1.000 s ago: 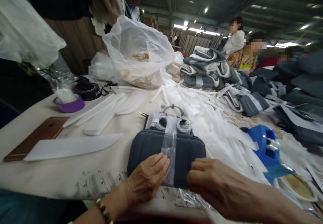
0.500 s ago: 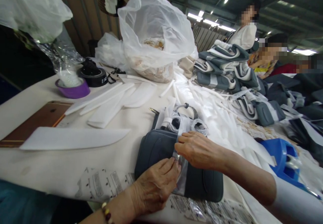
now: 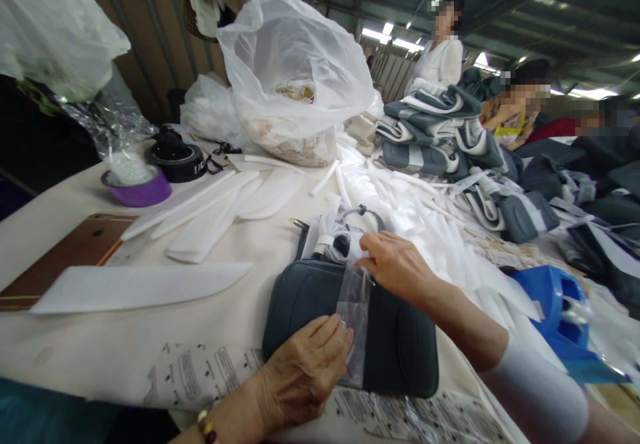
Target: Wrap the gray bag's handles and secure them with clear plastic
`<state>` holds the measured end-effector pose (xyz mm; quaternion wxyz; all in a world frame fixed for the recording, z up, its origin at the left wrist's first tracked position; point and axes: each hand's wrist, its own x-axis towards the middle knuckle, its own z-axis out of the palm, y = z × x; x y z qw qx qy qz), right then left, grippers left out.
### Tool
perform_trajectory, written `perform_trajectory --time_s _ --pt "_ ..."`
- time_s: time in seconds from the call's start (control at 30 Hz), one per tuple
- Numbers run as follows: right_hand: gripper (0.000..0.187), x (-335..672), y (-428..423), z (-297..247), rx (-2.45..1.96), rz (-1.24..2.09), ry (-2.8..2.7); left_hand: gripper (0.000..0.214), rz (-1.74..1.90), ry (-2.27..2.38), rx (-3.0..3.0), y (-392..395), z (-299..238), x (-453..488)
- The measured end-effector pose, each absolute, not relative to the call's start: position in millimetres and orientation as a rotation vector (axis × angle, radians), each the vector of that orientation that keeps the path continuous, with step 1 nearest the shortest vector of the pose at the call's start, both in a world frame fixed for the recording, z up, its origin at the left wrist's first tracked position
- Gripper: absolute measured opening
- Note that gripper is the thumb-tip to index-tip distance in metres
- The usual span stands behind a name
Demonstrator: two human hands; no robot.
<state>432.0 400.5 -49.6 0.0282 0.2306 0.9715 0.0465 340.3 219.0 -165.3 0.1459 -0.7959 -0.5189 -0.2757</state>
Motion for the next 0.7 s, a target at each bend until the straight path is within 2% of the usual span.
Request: perform_trajectory --time_s 0.07,0.17,0.3,0.4,0.57,0.63,0.7 --pt "0.024 453 385 -60 0.691 0.165 3.106 0.030 -0.855 -1.470 -2.259 219 -166 341" --pt "0.035 484 355 -88 0.204 0.011 3.398 0.027 -0.951 -1.402 -2.223 221 -169 340" --pt "0.040 506 328 -123 -0.058 0.348 3.431 0.019 -1.005 -1.319 -2.201 225 -174 340" --pt "0.033 512 322 -134 -0.148 0.426 3.434 0.017 -1.022 -1.328 -2.171 225 -177 341" --pt "0.027 518 321 -145 -0.227 0.302 3.531 0.014 -1.251 -1.400 -2.246 219 -158 337" --pt "0.022 518 322 -154 -0.245 0.250 3.609 0.013 -1.324 -1.574 -2.193 223 -136 332" --pt "0.017 517 323 -162 -0.255 0.169 3.654 0.011 -1.248 -1.946 -1.988 238 -108 323"
